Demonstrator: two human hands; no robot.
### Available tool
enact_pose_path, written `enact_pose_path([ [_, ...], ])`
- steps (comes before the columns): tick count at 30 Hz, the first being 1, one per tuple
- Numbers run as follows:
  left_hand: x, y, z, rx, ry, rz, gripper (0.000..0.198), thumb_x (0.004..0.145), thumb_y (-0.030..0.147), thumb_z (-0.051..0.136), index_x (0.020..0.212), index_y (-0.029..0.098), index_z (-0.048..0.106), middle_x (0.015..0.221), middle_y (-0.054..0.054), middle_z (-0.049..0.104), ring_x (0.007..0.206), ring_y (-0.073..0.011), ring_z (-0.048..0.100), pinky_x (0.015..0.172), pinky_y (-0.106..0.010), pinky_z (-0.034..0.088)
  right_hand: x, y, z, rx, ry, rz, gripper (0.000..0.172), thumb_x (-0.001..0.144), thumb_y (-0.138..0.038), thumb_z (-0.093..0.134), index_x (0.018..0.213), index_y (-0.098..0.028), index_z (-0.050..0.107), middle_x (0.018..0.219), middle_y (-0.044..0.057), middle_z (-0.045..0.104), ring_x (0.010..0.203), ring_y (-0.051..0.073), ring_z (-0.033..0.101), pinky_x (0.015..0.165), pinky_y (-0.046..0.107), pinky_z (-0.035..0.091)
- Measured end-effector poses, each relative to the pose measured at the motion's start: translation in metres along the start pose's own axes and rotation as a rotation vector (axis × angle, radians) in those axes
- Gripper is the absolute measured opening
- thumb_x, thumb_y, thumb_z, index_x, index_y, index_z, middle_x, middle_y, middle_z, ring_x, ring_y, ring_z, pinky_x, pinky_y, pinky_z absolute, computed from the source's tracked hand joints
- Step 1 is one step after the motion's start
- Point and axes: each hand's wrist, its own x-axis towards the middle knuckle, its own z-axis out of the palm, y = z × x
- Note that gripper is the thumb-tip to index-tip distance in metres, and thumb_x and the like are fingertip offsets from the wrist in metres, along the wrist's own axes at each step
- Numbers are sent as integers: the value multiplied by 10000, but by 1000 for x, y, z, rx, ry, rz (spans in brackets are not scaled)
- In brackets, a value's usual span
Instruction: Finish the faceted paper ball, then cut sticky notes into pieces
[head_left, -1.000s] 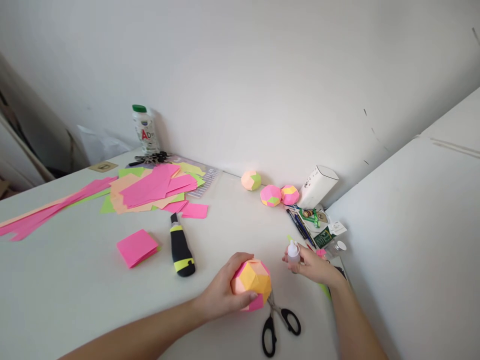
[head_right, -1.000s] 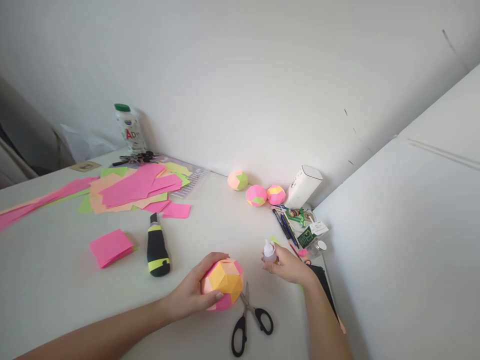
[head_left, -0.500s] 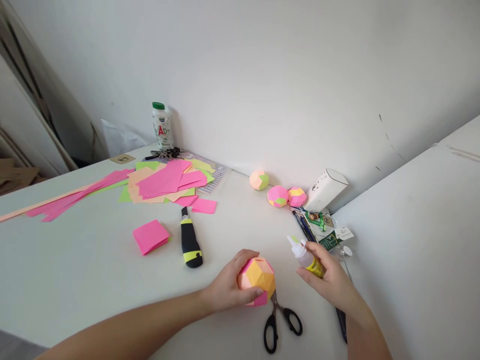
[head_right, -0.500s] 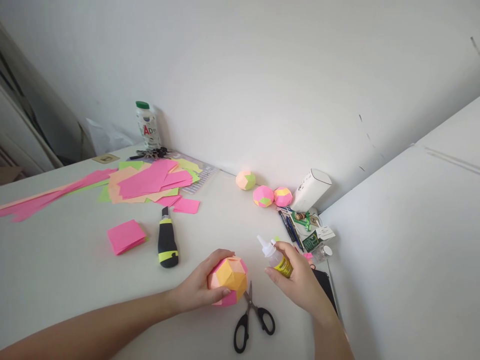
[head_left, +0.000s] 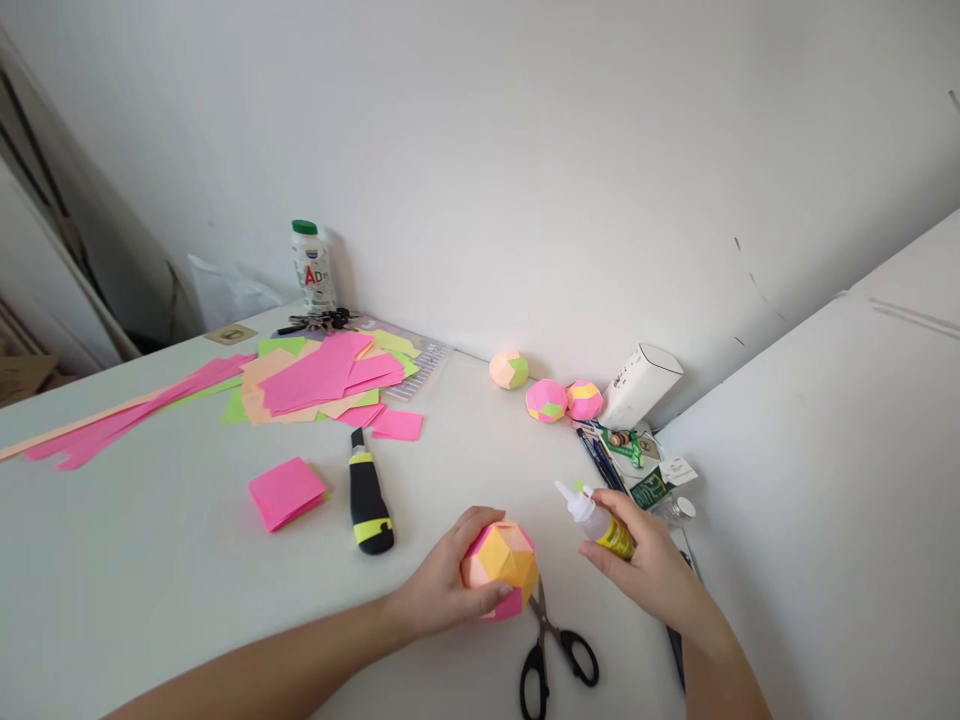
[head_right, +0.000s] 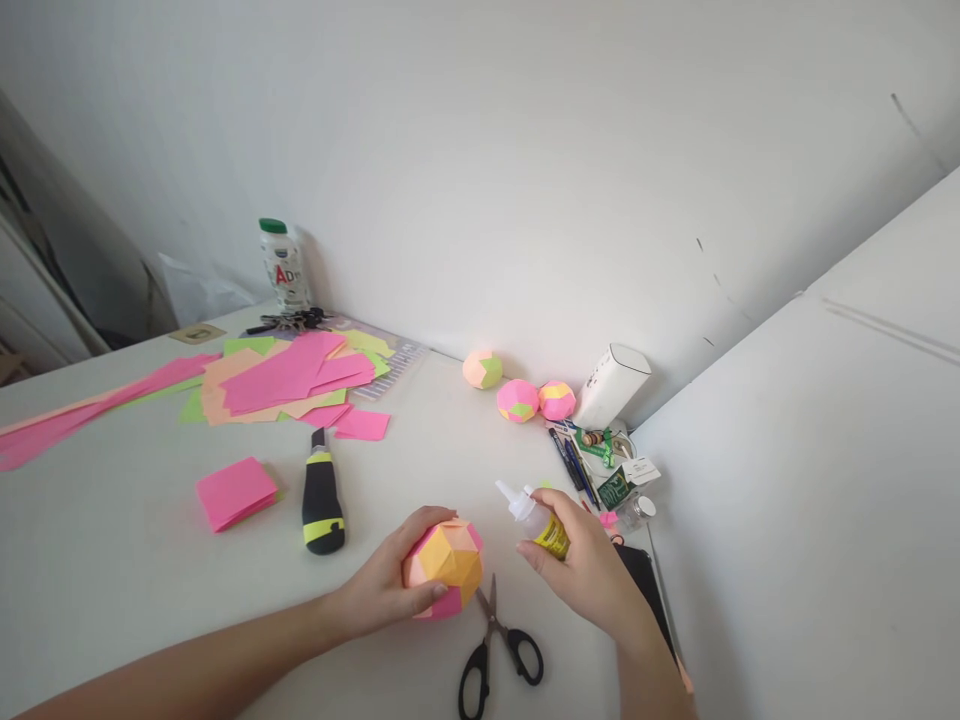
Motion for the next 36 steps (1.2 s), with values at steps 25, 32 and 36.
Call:
enact_pose_path([
  [25,-3,-4,-1,91,15,117,632,781,494,638,1304,216,417,1261,-136,466,1159,-303,495,999,-453,434,0,-9,0,-16,-84,-35,319,834,-373,608,1125,-280,515,1072,27,636,980,226,600,814,341,486],
  [32,-2,-3,-1,65,25,45,619,780,495,630,1295,217,427,1252,-128,480,1122,-290,516,971,-442,459,1,-10,4,-29,-113,-92,238,821,-280,602,1048,-277,531,1000,12,641,965,215,609,808,328,497],
  [36,-1,-3,-1,52,43,28,617,772,504,635,1282,217,439,1235,-123,493,1089,-282,534,947,-431,478,1,-10,7,-22,-118,-153,236,821,-257,607,1040,-279,521,1019,12,636,969,204,610,817,318,502],
])
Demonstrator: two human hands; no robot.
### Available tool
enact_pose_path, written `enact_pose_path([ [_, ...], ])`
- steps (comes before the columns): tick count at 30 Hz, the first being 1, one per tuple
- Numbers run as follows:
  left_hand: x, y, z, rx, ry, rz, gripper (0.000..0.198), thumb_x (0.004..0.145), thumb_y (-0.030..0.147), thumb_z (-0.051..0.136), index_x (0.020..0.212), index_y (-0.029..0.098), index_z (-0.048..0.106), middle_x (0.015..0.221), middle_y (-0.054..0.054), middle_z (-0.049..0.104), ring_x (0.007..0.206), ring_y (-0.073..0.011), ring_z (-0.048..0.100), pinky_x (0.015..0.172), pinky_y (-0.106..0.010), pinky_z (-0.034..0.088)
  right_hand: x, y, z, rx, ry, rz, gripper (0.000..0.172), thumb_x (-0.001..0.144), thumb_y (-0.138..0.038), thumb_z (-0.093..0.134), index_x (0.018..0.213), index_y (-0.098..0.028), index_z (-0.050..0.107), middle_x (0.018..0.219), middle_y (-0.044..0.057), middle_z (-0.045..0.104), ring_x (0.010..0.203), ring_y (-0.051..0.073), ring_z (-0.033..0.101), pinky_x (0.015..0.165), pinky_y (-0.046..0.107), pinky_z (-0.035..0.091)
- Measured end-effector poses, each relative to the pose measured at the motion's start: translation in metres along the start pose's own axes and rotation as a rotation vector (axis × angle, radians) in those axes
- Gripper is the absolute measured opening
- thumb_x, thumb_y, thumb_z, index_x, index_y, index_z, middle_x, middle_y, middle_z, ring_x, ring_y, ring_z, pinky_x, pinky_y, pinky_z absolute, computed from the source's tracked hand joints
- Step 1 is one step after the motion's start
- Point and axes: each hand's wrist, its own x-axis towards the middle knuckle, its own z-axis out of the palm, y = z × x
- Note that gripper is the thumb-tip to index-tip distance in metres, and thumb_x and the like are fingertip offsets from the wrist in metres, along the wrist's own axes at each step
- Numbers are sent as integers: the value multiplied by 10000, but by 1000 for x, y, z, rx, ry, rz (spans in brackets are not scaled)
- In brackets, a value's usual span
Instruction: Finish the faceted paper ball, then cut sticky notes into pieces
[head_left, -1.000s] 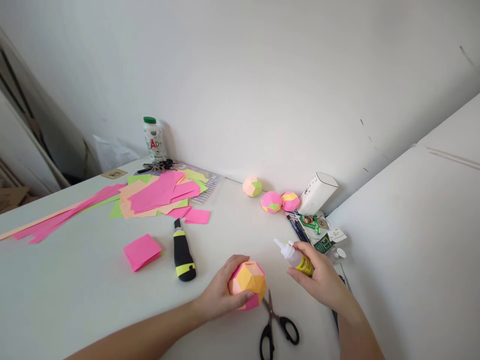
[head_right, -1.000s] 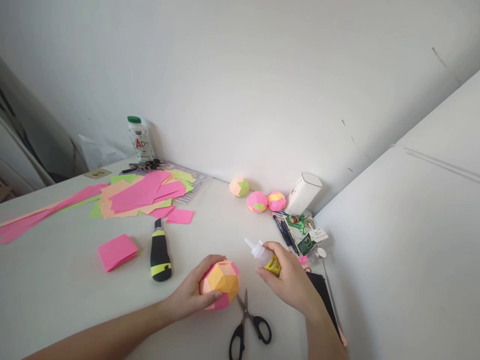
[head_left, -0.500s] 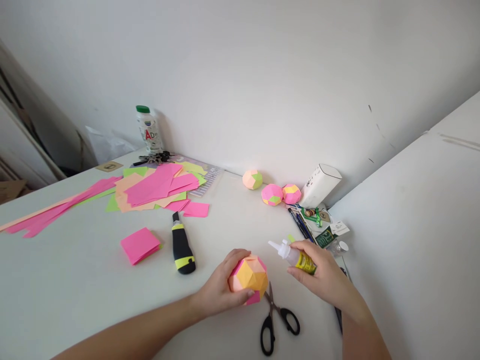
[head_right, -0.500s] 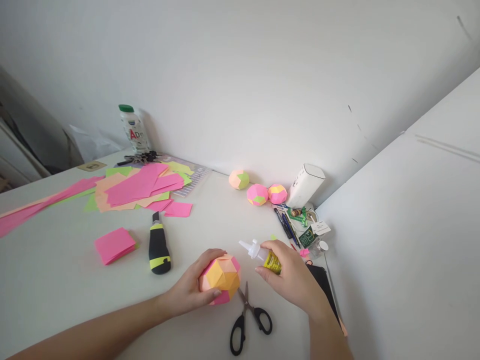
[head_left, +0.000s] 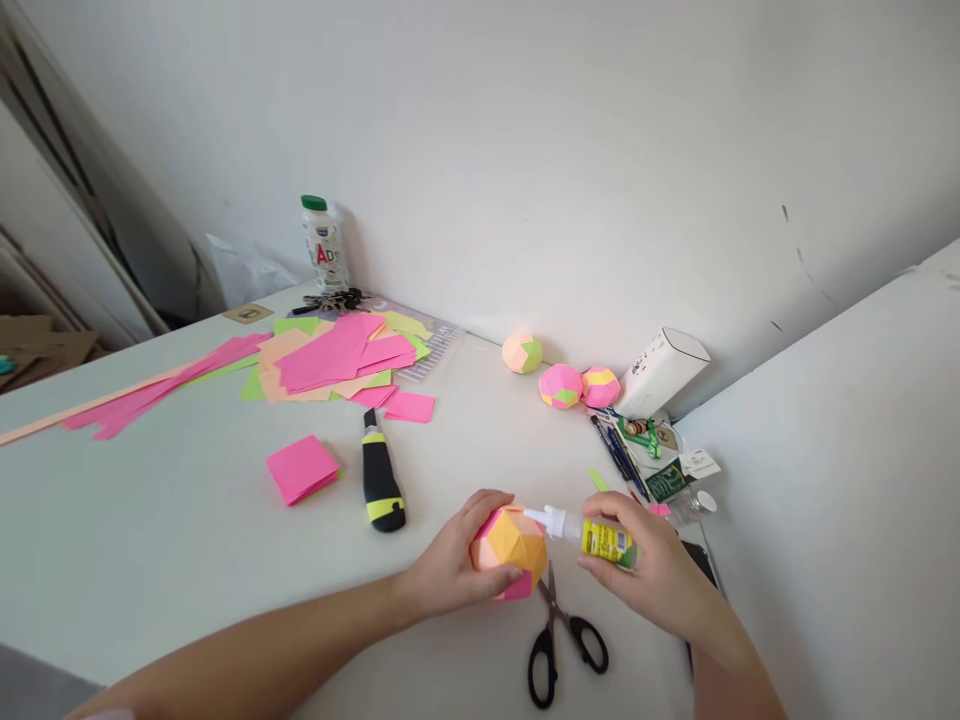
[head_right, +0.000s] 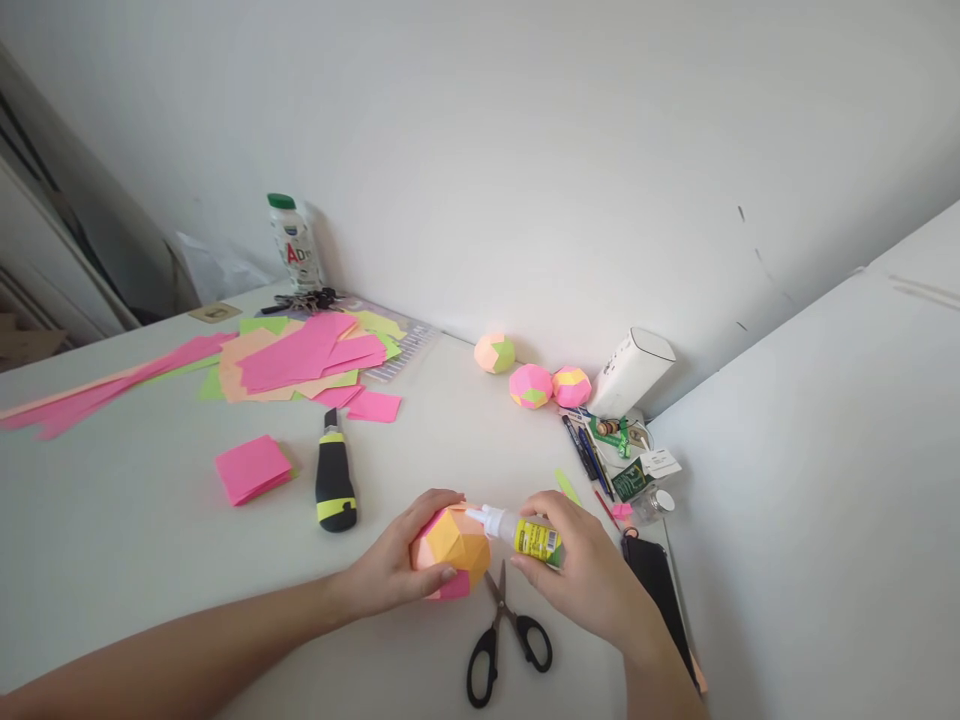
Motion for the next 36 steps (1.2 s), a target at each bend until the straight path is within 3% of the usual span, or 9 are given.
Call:
enact_pose_path([
  [8,1,6,0,17,-16,17,620,736,486,662,1256,205,475,1195,-116,525,1073,-283,549,952,-423,477,-1,2,9,-71,49,-152,219,850,-199,576,1040,-290,520,1112,35,630,1077,224,599,889,355,508],
  [12,1,9,0,-6,-20,14,610,723,455,676,1241,193,487,1185,-117,528,1061,-281,558,941,-418,480,1,-1,9,-126,96,-286,215,869,-164,550,1042,-288,521,1060,35,633,1027,215,612,916,377,490],
  [16,0,8,1,-33,-45,28,592,726,441,683,1233,197,499,1189,-113,530,1065,-271,553,948,-404,473,1,-1,7,-142,45,-367,265,859,-86,505,1040,-277,538,1063,49,608,997,197,609,872,341,509],
  [24,-1,11,0,-37,-35,10,587,717,458,680,1207,188,504,1181,-113,534,1044,-264,558,935,-409,477,-1,4,8,-53,-1,-357,199,870,-183,602,1033,-292,568,1173,55,541,1077,193,592,805,258,530],
  [28,-1,13,0,-11,-21,31,608,710,464,684,1217,187,493,1180,-113,537,1056,-268,556,947,-417,474,2,1,12,1,96,-352,251,859,-207,621,1079,-280,526,1097,51,565,1057,195,584,856,274,513],
  [34,0,15,1,8,25,30,602,720,462,679,1217,175,498,1179,-125,539,1056,-269,560,945,-423,479,6,2,22,63,206,-138,351,834,-327,630,1145,-259,481,1010,38,569,898,177,602,771,268,534],
  [36,0,16,0,12,41,40,610,721,462,681,1225,173,496,1185,-130,538,1058,-270,560,944,-424,480,7,6,24,67,213,-53,382,845,-393,617,1175,-257,481,1000,41,590,923,189,610,783,285,537],
])
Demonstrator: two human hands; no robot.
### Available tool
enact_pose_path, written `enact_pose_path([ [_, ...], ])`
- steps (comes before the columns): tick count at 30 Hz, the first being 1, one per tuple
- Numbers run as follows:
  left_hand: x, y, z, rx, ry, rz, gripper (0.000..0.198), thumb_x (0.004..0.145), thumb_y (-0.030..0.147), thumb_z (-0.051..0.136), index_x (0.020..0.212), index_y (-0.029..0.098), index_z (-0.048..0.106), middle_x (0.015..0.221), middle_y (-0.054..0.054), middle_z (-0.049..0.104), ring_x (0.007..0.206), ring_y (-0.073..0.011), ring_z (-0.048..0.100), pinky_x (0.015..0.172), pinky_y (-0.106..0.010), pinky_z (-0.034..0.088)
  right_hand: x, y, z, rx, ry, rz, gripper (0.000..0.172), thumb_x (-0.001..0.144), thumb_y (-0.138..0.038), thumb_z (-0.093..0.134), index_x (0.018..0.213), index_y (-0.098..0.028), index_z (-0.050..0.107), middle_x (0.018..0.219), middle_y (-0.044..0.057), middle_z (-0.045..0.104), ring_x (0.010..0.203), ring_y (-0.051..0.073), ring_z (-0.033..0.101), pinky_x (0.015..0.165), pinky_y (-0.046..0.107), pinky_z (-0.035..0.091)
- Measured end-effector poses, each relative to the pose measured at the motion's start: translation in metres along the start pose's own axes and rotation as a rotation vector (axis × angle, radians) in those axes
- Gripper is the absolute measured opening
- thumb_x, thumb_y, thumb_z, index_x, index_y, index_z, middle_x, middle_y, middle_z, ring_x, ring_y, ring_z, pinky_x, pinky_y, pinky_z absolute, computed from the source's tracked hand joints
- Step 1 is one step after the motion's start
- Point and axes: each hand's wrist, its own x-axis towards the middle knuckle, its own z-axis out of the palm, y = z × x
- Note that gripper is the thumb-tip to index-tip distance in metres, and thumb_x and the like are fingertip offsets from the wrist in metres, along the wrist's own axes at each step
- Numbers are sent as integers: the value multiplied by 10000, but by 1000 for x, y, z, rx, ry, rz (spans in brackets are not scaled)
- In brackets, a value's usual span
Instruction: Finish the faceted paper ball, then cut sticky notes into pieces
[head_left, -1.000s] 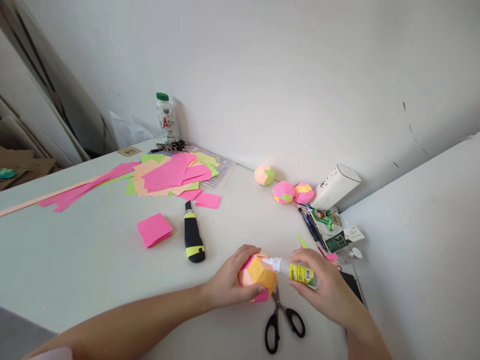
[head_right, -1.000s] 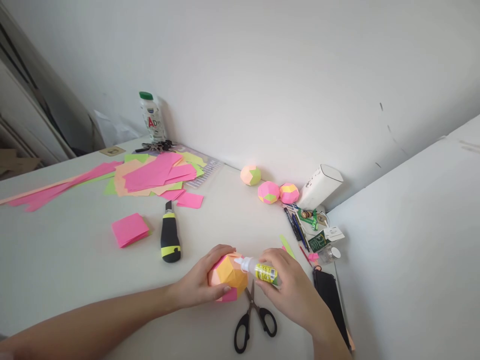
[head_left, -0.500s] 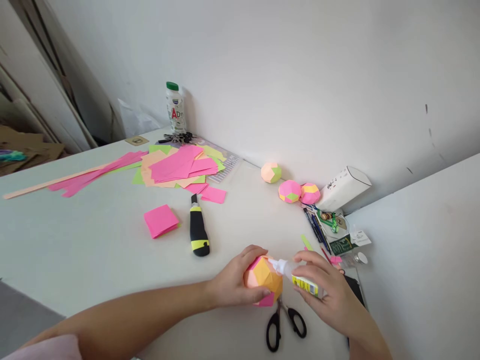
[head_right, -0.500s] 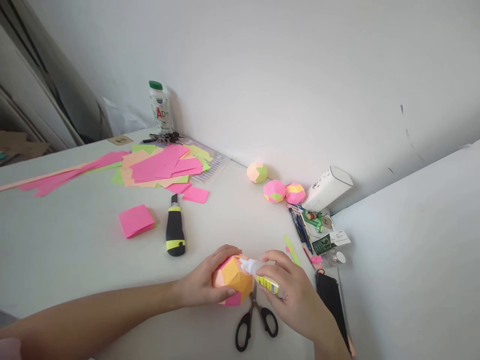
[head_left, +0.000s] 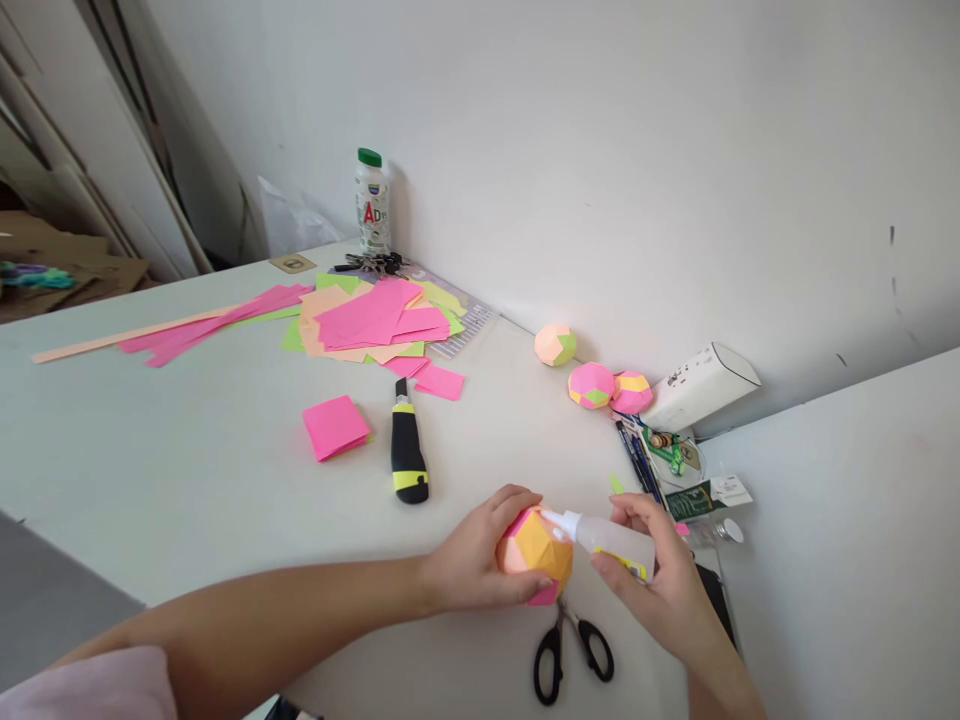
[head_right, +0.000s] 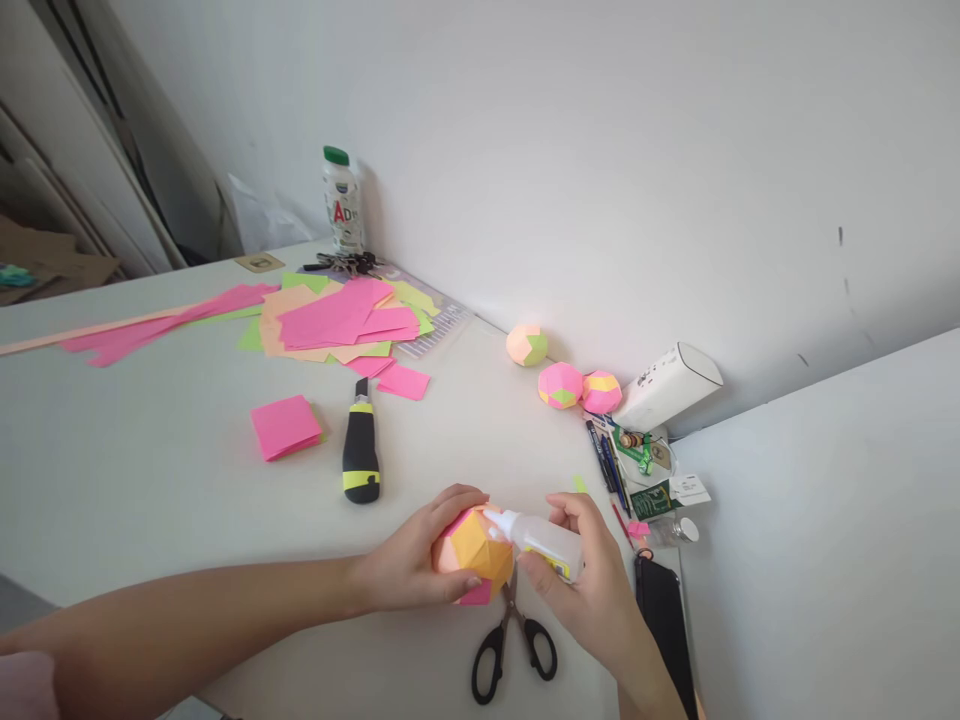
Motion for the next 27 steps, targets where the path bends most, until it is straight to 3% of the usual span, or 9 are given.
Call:
enact_pose_path([
  [5,-1,1,0,32,19,40,641,714,461,693,1246,169,484,1180,-134,541,1052,-268,565,938,-420,487,0,9,-3,-28,-83,225,476,855,-526,560,1232,-243,492,1047,80,639,987,235,636,753,326,554],
  [8,-1,1,0,54,25,50,640,710,456,697,1243,173,483,1182,-134,541,1058,-270,563,943,-424,487,0,6,-6,-63,-148,266,488,844,-558,551,1216,-244,520,1030,84,666,1003,259,645,702,327,560],
  [12,-1,2,-1,41,34,31,638,705,450,706,1236,171,487,1181,-133,540,1057,-268,568,944,-420,488,2,-3,-4,-53,-76,191,420,832,-528,579,1146,-249,562,1113,78,675,1037,248,644,759,318,566],
  [18,0,5,-2,13,22,-14,624,701,441,709,1226,172,504,1184,-131,544,1068,-273,570,958,-423,483,2,-4,2,-29,39,85,346,814,-466,627,1074,-241,598,1050,66,694,952,226,672,738,283,577],
  [27,0,6,-2,4,9,-9,634,694,435,710,1228,169,497,1181,-130,550,1067,-269,567,958,-419,481,0,-7,2,-27,72,-47,235,828,-384,640,1014,-249,593,952,30,698,854,193,672,706,243,557],
])
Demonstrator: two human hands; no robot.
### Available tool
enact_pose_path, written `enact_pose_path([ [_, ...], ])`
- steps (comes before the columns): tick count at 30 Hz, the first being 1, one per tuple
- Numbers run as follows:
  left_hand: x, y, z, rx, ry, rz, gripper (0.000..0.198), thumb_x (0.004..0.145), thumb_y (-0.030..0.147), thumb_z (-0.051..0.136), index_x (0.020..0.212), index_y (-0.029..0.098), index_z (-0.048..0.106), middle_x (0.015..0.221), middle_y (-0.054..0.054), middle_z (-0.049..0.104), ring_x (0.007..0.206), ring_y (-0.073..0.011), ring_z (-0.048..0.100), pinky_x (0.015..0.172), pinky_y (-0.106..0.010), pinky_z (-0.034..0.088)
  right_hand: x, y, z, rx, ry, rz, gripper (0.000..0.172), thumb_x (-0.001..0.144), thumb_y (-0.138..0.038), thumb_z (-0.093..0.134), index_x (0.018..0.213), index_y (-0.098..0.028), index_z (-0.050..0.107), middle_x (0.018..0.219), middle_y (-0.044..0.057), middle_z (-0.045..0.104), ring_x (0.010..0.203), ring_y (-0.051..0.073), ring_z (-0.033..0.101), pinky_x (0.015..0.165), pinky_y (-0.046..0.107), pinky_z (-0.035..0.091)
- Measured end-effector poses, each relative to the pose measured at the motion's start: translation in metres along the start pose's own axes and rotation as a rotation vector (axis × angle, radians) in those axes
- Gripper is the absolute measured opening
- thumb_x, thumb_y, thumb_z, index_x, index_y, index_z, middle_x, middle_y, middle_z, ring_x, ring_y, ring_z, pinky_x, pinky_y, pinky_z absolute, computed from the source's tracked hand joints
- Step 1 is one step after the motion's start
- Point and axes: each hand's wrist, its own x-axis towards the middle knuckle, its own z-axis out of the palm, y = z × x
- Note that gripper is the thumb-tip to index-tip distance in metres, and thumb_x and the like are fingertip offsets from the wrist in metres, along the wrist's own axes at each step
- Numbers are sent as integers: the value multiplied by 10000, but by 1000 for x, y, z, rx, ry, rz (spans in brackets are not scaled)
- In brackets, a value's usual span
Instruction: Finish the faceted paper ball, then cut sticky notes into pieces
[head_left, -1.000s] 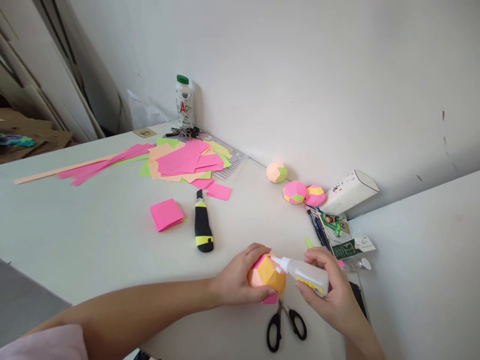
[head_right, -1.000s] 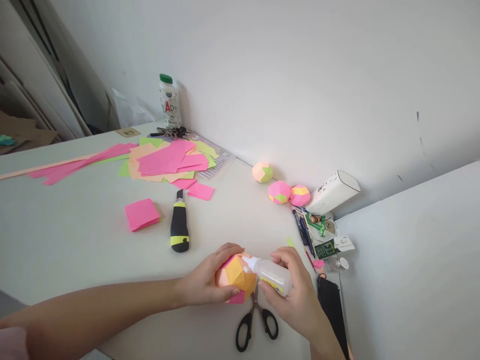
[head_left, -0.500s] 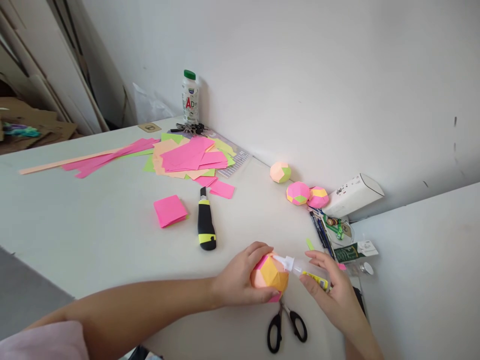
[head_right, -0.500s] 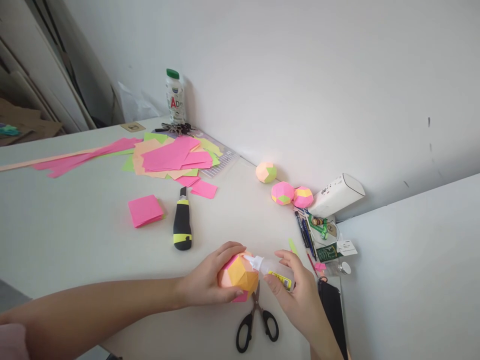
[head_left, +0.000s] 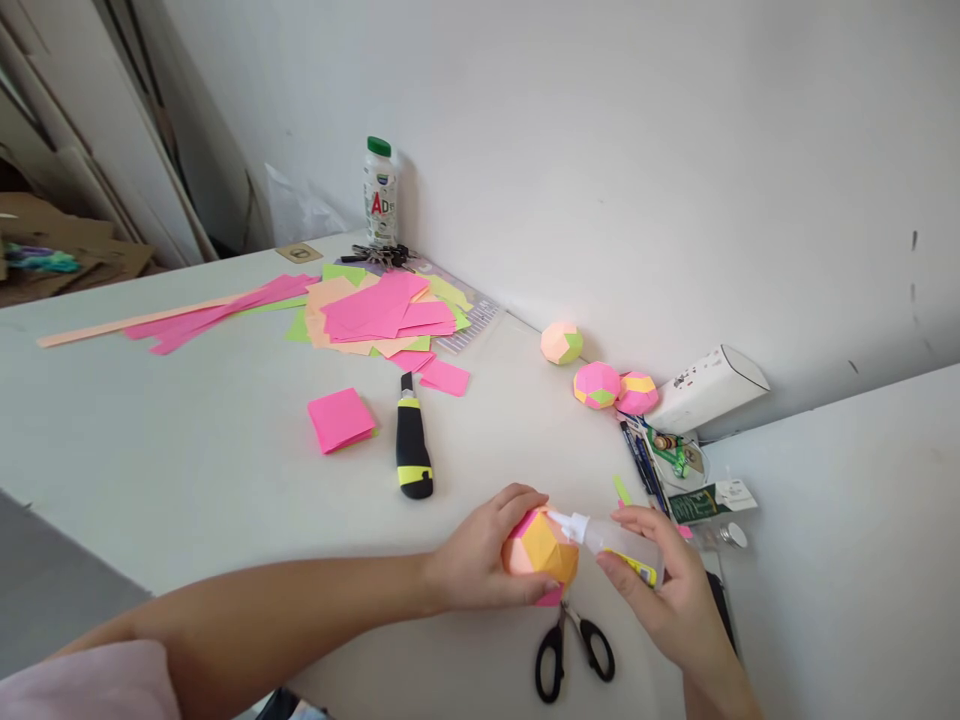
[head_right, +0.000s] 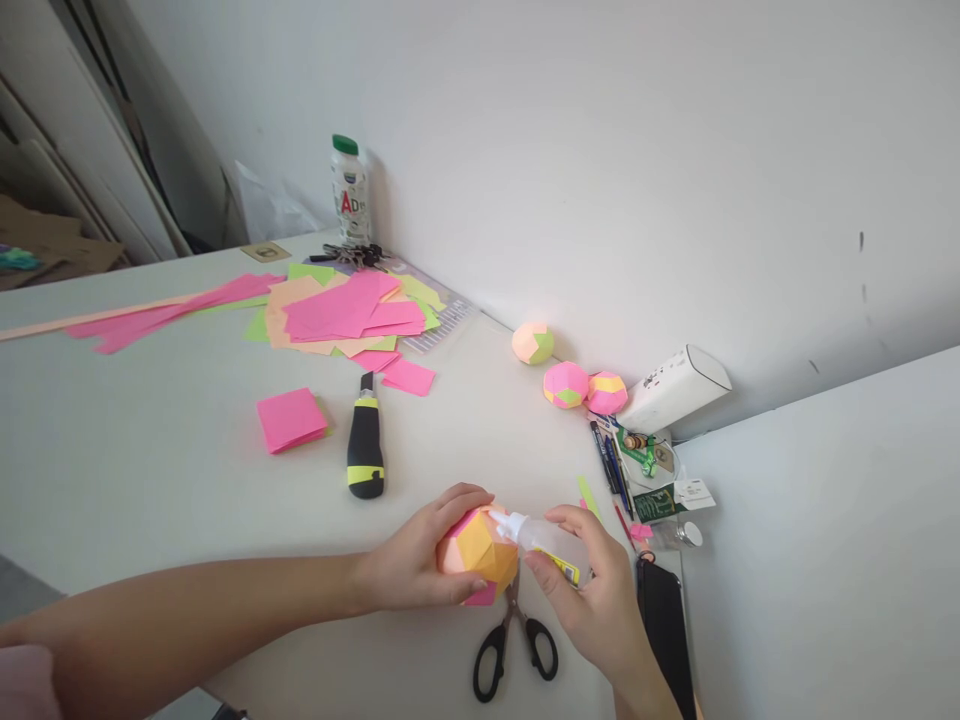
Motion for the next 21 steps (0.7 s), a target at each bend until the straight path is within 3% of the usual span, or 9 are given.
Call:
enact_pose_path([
  [21,-1,-4,1,10,-8,32,653,701,451,708,1241,164,481,1190,-134,545,1068,-271,572,954,-417,485,-2,-3,-1,12,12,-30,189,839,-361,632,972,-247,559,860,11,664,727,174,645,613,240,525],
])
